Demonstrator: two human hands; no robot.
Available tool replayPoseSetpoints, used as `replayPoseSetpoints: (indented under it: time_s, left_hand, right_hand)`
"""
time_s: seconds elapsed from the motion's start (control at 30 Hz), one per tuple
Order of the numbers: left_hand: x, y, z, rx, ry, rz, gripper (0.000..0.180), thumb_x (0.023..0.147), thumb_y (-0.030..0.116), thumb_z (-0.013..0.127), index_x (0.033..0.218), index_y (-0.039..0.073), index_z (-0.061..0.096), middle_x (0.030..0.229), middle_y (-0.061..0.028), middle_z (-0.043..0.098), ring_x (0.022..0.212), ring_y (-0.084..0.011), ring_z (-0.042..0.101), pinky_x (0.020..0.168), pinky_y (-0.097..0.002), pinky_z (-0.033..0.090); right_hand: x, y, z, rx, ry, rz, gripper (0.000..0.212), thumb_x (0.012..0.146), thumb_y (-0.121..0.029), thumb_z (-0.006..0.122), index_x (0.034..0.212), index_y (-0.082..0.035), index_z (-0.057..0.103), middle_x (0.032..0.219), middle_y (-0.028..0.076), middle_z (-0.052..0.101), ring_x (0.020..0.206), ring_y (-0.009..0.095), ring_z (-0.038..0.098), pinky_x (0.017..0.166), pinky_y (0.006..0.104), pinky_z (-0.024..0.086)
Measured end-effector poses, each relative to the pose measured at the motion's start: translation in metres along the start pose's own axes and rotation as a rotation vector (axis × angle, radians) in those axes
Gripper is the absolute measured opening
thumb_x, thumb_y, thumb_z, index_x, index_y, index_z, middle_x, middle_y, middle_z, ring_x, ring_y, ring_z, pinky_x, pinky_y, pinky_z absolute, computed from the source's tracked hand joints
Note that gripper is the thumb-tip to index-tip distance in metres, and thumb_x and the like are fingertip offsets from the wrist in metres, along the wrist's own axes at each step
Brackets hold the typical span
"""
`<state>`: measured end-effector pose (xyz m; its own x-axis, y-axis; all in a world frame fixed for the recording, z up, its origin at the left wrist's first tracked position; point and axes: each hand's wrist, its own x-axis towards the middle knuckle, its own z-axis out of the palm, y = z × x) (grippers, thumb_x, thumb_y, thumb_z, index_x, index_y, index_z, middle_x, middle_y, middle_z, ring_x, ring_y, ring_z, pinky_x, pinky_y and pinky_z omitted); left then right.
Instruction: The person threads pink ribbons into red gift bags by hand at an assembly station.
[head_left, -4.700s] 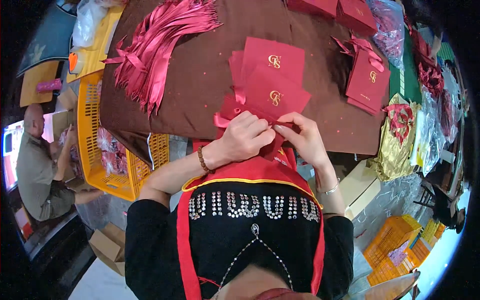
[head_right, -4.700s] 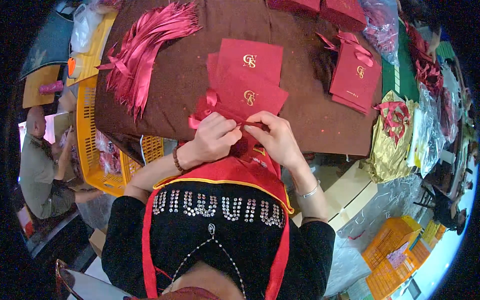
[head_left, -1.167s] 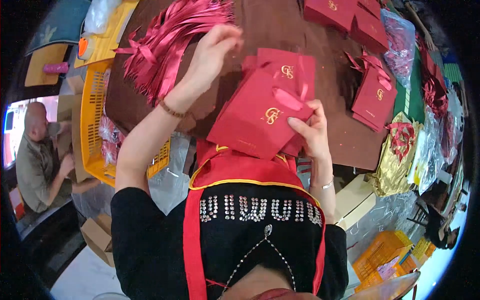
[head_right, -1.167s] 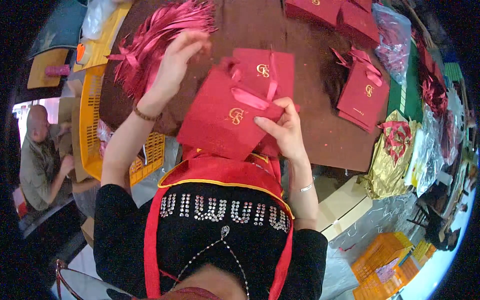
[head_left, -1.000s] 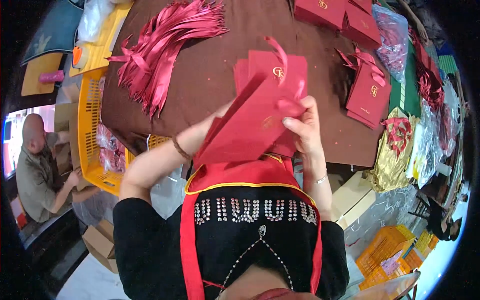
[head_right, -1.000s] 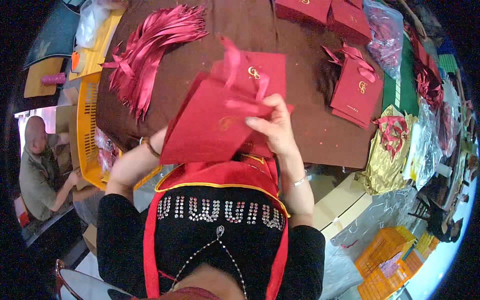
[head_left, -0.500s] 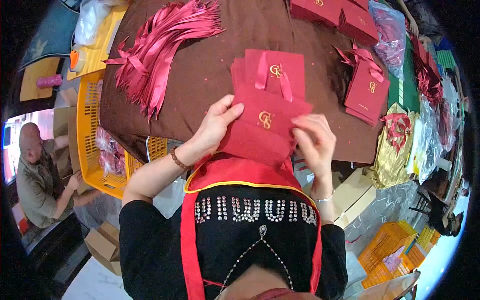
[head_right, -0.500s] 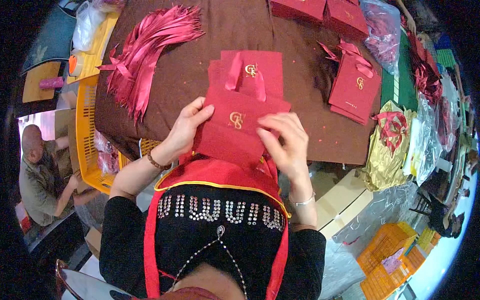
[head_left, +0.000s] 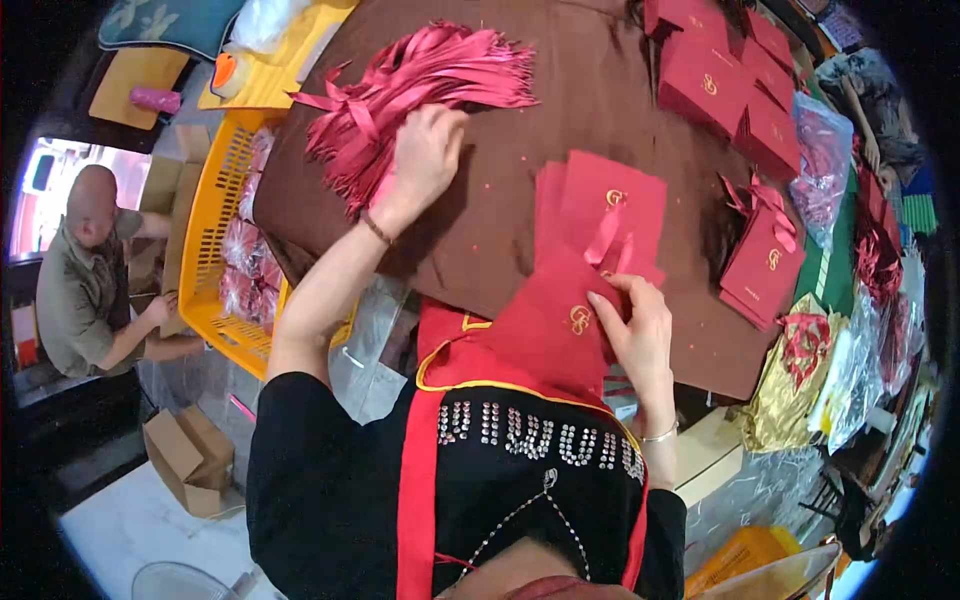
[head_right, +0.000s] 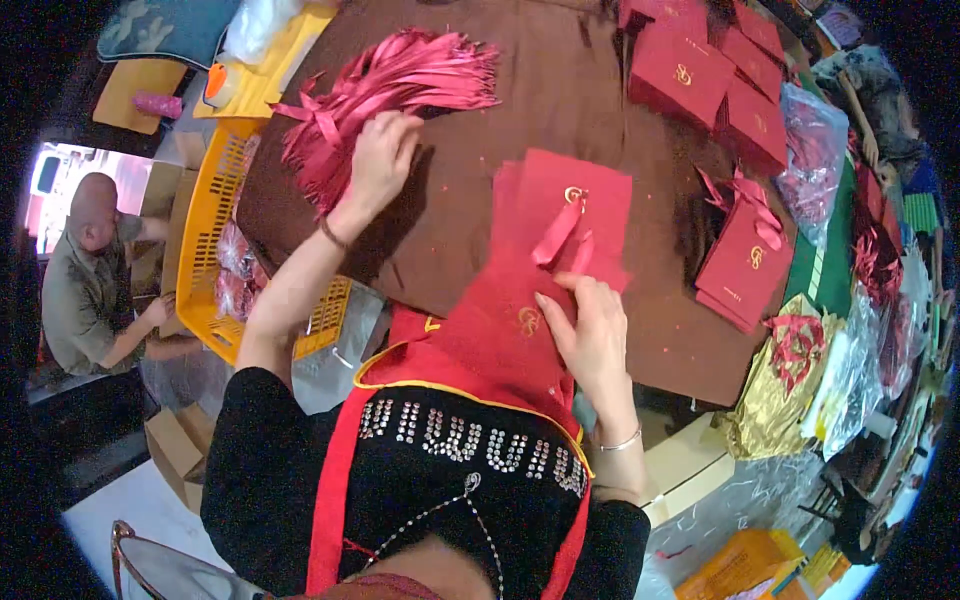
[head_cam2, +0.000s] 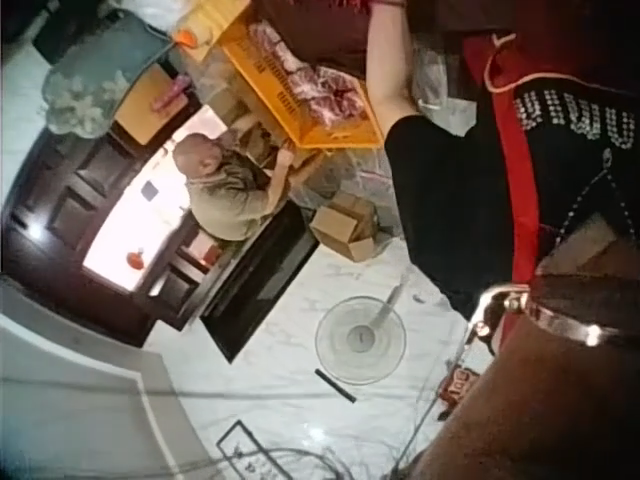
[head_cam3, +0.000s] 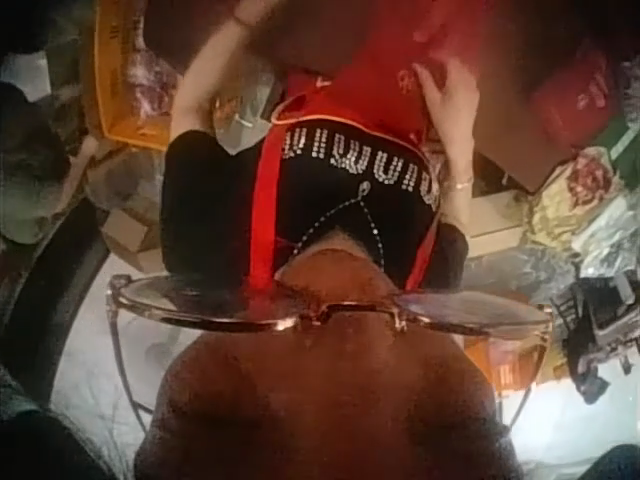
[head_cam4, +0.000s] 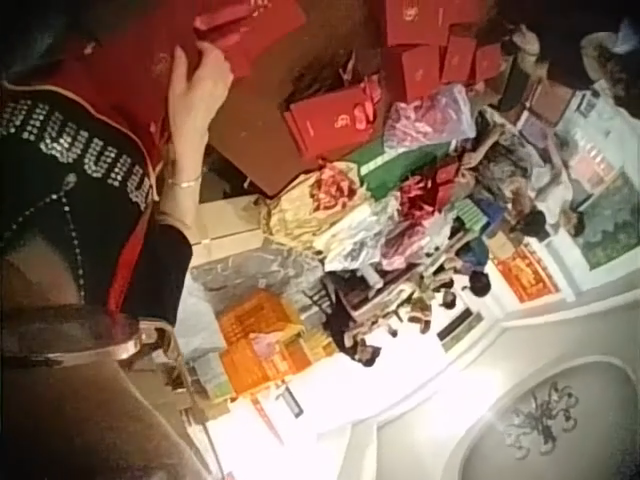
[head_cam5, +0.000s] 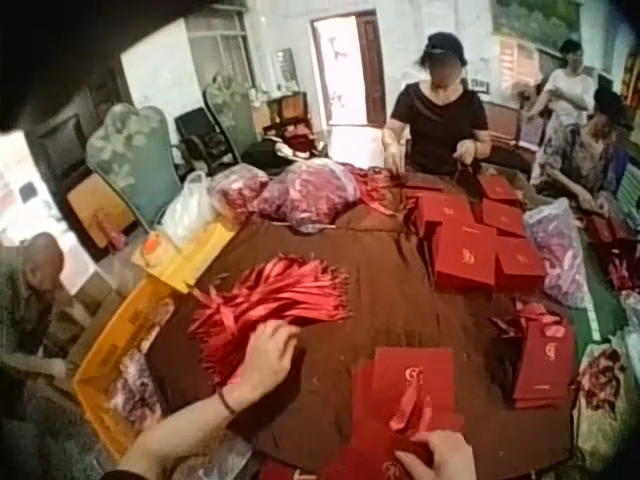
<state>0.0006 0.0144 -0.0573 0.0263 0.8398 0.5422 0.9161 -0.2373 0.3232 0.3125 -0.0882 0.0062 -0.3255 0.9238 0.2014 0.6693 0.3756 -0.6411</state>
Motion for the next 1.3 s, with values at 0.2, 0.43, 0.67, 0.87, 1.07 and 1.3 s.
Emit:
replayPoseSetpoints:
  time_s: [0.2, 0.43, 0.67, 0.87, 1.07, 1.3]
  left_hand:
    - [0.032, -0.039, 0.024, 0.337, -0.069, 0.097, 0.019, 0.076, 0.024, 0.066, 0.094, 0.017, 0.063, 0.092, -0.0013, 0.055, 0.094, -0.023, 0.049, 0.075, -0.0412, 0.035]
    - [0.033, -0.034, 0.008, 0.322, 0.025, 0.247, 0.012, 0.08, 0.027, 0.061, 0.085, 0.017, 0.064, 0.102, -0.0019, 0.056, 0.096, -0.023, 0.048, 0.077, -0.0413, 0.034]
    - [-0.007, -0.013, -0.029, 0.528, -0.353, 0.387, 0.04, 0.075, 0.012, 0.054, 0.115, 0.008, 0.055, 0.112, -0.0048, 0.054, 0.098, -0.0217, 0.05, 0.08, -0.0393, 0.037]
    - [-0.017, 0.024, -0.033, 0.18, -0.291, 0.405, 0.038, 0.073, 0.012, 0.056, 0.112, 0.011, 0.057, 0.107, -0.0027, 0.055, 0.099, -0.0226, 0.049, 0.08, -0.0416, 0.037]
    - [0.006, 0.028, 0.009, 0.159, -0.19, 0.44, 0.022, 0.079, 0.015, 0.058, 0.101, 0.013, 0.062, 0.106, -0.001, 0.058, 0.103, -0.0207, 0.05, 0.085, -0.0401, 0.034]
    - [0.012, 0.025, 0.021, 0.074, -0.114, 0.4, 0.016, 0.081, 0.016, 0.06, 0.096, 0.014, 0.062, 0.105, -0.0015, 0.06, 0.104, -0.0192, 0.051, 0.085, -0.0381, 0.033]
  right_hand:
    - [0.021, 0.001, -0.007, 0.186, -0.188, 0.164, 0.027, 0.076, -0.014, 0.071, 0.097, 0.0, 0.059, 0.069, 0.01, 0.057, 0.063, 0.017, 0.053, 0.061, 0.0273, 0.044]
    - [0.032, 0.017, -0.014, 0.317, -0.309, 0.256, 0.032, 0.078, -0.01, 0.067, 0.109, -0.003, 0.061, 0.066, 0.004, 0.051, 0.064, 0.009, 0.046, 0.059, 0.0246, 0.04]
    - [0.025, 0.027, -0.004, 0.179, -0.216, 0.168, 0.026, 0.079, -0.011, 0.066, 0.102, -0.001, 0.061, 0.074, 0.013, 0.062, 0.068, 0.016, 0.059, 0.063, 0.0281, 0.046]
    - [0.028, 0.016, -0.004, 0.002, -0.178, 0.107, 0.026, 0.079, -0.016, 0.068, 0.099, -0.001, 0.062, 0.072, 0.015, 0.062, 0.066, 0.02, 0.061, 0.061, 0.03, 0.047]
    - [0.026, 0.012, -0.006, 0.153, -0.19, 0.177, 0.027, 0.079, -0.015, 0.068, 0.099, 0.0, 0.061, 0.067, 0.011, 0.056, 0.063, 0.015, 0.055, 0.06, 0.0269, 0.045]
    - [0.023, 0.036, -0.004, 0.419, -0.325, 0.362, 0.022, 0.083, -0.006, 0.063, 0.103, 0.003, 0.059, 0.081, 0.0, 0.059, 0.077, 0.006, 0.052, 0.068, 0.021, 0.043]
